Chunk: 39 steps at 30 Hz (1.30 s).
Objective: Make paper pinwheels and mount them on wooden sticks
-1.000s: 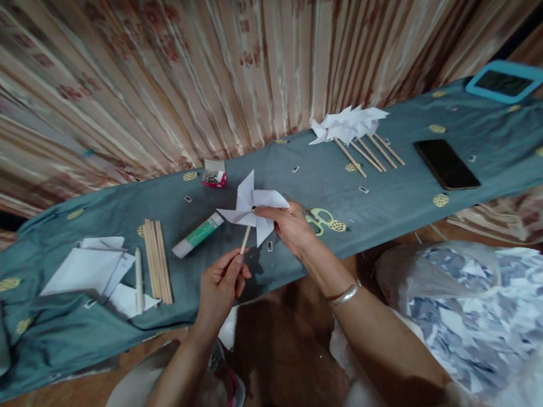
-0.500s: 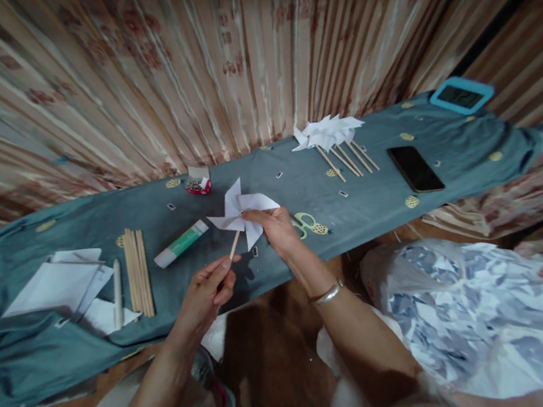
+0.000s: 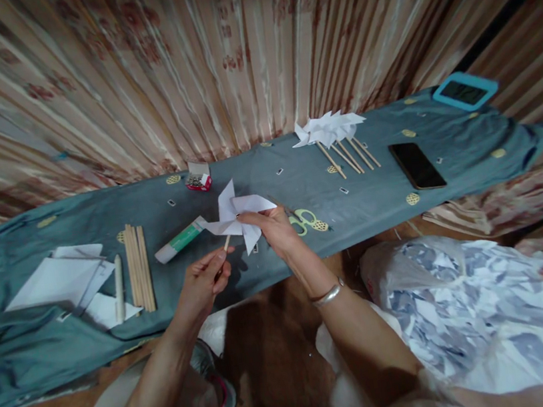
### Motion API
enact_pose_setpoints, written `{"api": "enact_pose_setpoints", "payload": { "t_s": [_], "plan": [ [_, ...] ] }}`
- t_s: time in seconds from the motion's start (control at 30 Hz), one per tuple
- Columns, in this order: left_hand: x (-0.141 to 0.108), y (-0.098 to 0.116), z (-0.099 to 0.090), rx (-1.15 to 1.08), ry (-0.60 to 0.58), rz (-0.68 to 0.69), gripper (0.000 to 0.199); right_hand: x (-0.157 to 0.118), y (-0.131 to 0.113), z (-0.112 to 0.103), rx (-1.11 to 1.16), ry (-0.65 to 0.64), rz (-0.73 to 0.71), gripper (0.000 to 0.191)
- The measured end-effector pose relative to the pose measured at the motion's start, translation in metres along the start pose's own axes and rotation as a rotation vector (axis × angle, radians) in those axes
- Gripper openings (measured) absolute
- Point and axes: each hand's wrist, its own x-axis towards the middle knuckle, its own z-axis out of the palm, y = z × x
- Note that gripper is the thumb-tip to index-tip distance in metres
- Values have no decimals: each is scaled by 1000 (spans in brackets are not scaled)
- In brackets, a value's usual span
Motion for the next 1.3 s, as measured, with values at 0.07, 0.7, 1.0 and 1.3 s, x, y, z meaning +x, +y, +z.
{"api": "enact_pose_setpoints", "payload": {
  "t_s": [0.07, 0.7, 1.0, 1.3],
  "plan": [
    [4, -1, -3, 48, 38, 36, 44, -1, -1, 0, 18, -8, 22, 22],
    [11, 6, -13, -155, -32, 121, 58, -9, 28, -3, -118, -208, 112, 30],
    [16, 1, -18, -40, 14, 52, 35, -12, 29, -5, -176, -232, 166, 38],
    [24, -2, -18, -55, 35, 29, 33, -3, 31, -8, -163, -237, 180, 41]
  ]
}}
